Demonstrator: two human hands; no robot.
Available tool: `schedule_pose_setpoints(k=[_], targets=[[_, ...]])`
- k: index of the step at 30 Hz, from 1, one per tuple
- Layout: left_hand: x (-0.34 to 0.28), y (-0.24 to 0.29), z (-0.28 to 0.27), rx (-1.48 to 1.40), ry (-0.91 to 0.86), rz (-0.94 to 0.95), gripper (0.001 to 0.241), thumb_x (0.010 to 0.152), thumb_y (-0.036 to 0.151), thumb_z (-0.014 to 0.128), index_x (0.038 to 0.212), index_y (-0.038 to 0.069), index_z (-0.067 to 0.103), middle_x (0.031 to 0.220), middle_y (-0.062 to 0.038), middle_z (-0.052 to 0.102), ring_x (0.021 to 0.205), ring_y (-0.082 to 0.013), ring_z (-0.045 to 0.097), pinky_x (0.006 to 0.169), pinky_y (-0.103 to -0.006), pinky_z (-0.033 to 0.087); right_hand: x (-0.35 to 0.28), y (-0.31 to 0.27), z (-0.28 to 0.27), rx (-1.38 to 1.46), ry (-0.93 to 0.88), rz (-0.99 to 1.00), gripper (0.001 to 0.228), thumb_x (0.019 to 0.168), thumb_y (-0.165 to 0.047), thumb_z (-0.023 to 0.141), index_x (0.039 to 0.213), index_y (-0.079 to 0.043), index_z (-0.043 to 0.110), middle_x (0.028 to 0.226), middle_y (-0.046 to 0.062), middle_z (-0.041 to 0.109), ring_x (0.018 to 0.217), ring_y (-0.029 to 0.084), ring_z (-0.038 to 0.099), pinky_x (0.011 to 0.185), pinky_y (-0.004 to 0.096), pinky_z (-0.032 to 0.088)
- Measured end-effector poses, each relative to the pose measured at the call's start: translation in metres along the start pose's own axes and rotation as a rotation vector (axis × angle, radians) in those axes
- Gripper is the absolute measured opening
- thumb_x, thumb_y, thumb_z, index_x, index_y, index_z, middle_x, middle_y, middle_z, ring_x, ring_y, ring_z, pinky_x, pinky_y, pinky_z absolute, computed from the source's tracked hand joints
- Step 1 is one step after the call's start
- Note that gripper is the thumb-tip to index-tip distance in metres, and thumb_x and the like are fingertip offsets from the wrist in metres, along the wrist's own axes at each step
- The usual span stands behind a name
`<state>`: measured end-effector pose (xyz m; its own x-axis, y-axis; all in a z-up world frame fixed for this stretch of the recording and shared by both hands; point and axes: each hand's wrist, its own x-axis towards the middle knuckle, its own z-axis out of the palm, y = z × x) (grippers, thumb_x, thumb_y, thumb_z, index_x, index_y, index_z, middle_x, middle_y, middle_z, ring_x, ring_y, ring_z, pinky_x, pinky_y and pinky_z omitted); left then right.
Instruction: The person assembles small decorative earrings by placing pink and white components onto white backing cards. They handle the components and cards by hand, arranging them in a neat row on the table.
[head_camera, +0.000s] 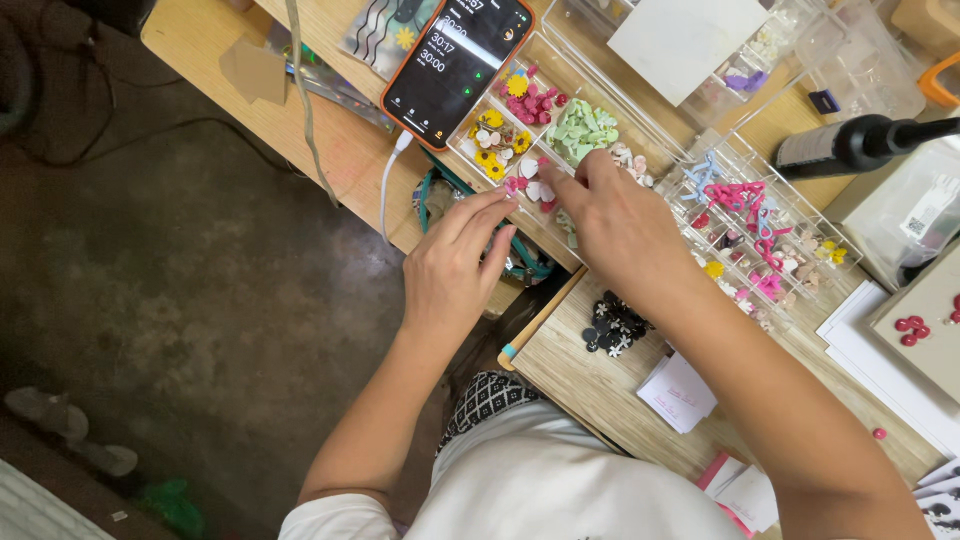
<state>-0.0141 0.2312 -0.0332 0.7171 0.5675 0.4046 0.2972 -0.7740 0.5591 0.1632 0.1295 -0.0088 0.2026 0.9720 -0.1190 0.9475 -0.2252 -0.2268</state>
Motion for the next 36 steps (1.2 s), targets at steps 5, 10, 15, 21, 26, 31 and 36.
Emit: schedule_pose_setpoints(k=[5,10,15,21,26,31,36], targets=[[0.001,-0.001,0.002,-0.006,0.001,-0.003,0.017,0.098,0.017,0.070,0.115,0.013,0.072,0.113,0.002,0.068,0.112,-0.0157,0.069,0.094,-0.0301,0.057,0.002,-0.005,-0.001,-0.003,-0.017,-0.017,0.044,0.103,-0.008,0.042,0.140,-0.007,0.064,0.102,0.016,0.054,0.089,0.036,0.069,0.063,0.045,0.058],[0.002,0.000,0.000,0.011,0.001,-0.001,0.017,0.097,0.017,0.071,0.114,0.014,0.072,0.112,0.003,0.068,0.111,-0.0150,0.069,0.094,-0.0301,0.057,0.002,-0.008,0.000,-0.017,-0.015,-0.037,0.039,0.106,-0.013,0.044,0.137,-0.009,0.065,0.101,0.015,0.054,0.089,0.035,0.069,0.063,0.045,0.058],[0.002,0.000,0.001,-0.001,-0.003,-0.008,0.016,0.098,0.017,0.069,0.114,0.014,0.072,0.112,0.003,0.068,0.111,-0.0155,0.068,0.094,-0.0303,0.057,-0.001,-0.003,-0.001,-0.141,-0.012,-0.021,0.042,0.103,-0.011,0.042,0.137,-0.009,0.067,0.100,0.012,0.056,0.087,0.030,0.070,0.061,0.040,0.057],[0.003,0.002,-0.001,-0.015,-0.003,-0.019,0.014,0.099,0.016,0.069,0.112,0.013,0.072,0.110,0.002,0.068,0.109,-0.0161,0.069,0.093,-0.0309,0.057,-0.003,-0.002,0.004,-0.116,0.028,-0.002,0.042,0.102,-0.010,0.042,0.137,-0.004,0.064,0.100,0.014,0.054,0.087,0.034,0.071,0.061,0.043,0.057],[0.003,0.010,-0.003,0.008,-0.014,-0.059,0.015,0.099,0.018,0.068,0.113,0.013,0.071,0.112,0.002,0.068,0.110,-0.0172,0.069,0.092,-0.0324,0.058,-0.005,-0.003,0.010,-0.059,0.025,0.005,0.043,0.100,-0.009,0.043,0.135,-0.005,0.066,0.101,0.013,0.055,0.088,0.035,0.070,0.062,0.044,0.057],[0.001,0.015,-0.006,-0.004,-0.029,-0.097,0.016,0.099,0.017,0.068,0.113,0.011,0.072,0.112,-0.001,0.069,0.109,-0.0202,0.070,0.091,-0.0343,0.058,-0.011,-0.005,-0.002,-0.027,-0.004,0.014,0.043,0.097,-0.008,0.046,0.135,-0.005,0.067,0.103,0.014,0.058,0.087,0.032,0.070,0.063,0.041,0.056],[-0.005,0.012,0.004,0.017,0.014,-0.076,0.017,0.099,0.017,0.069,0.114,0.011,0.072,0.114,-0.002,0.068,0.113,-0.0209,0.068,0.093,-0.0346,0.057,-0.034,0.003,-0.002,-0.082,0.055,-0.015,0.044,0.093,-0.012,0.052,0.136,-0.009,0.062,0.106,0.012,0.057,0.091,0.034,0.070,0.064,0.045,0.058]])
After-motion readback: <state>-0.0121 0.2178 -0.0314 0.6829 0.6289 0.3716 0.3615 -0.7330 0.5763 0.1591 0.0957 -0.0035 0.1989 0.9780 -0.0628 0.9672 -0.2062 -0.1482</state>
